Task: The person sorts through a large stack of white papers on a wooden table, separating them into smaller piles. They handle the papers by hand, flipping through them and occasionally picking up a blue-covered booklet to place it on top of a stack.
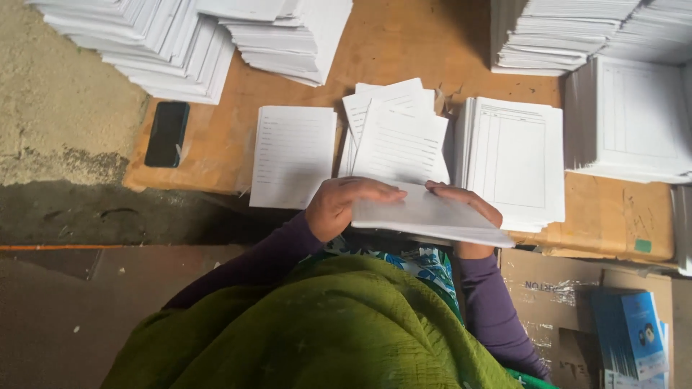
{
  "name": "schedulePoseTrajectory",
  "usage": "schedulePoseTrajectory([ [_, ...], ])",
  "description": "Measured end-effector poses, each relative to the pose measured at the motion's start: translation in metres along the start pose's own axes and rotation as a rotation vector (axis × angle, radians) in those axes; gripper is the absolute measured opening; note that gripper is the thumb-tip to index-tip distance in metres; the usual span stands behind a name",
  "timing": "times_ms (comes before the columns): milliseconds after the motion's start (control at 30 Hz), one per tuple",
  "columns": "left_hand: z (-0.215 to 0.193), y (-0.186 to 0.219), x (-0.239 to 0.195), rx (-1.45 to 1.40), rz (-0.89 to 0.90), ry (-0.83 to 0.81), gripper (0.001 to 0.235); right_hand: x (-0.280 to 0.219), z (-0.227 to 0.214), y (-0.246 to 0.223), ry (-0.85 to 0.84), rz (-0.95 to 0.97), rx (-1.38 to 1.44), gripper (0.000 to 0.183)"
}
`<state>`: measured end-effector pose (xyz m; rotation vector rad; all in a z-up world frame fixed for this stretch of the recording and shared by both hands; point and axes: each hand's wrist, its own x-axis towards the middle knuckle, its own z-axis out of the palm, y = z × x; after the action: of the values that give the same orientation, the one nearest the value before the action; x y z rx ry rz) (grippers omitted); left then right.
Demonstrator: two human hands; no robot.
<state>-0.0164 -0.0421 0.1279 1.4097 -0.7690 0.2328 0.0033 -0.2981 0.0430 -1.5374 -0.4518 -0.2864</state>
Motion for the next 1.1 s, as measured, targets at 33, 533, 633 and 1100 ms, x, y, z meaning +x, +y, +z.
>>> schedulePoseTrajectory([
  [33, 0.0, 0.0, 0.002, 0.0, 0.03, -0.031, 0.026, 0.007, -0.014, 0.007, -0.245, -0.051, 0.21, 0.05],
  [533, -0.021, -0.072, 0.041, 0.407, -0.119, -0.657, 0.06, -0.024, -0.062, 0.0, 0.499, 0.046, 0.027, 0.021],
  [633, -0.009, -0.135, 0.052, 0.784, 0.004, -0.888, 0.059, -0.027, -0.079, -0.023, 0.777, 0.092, 0.001, 0.025],
  [1100, 0.036, -0.179, 0.086, 0.952, 0.57, -1.021, 0.026, -0.052, -0.122, -0.01, 0.844, 0.133, 0.092, 0.016],
])
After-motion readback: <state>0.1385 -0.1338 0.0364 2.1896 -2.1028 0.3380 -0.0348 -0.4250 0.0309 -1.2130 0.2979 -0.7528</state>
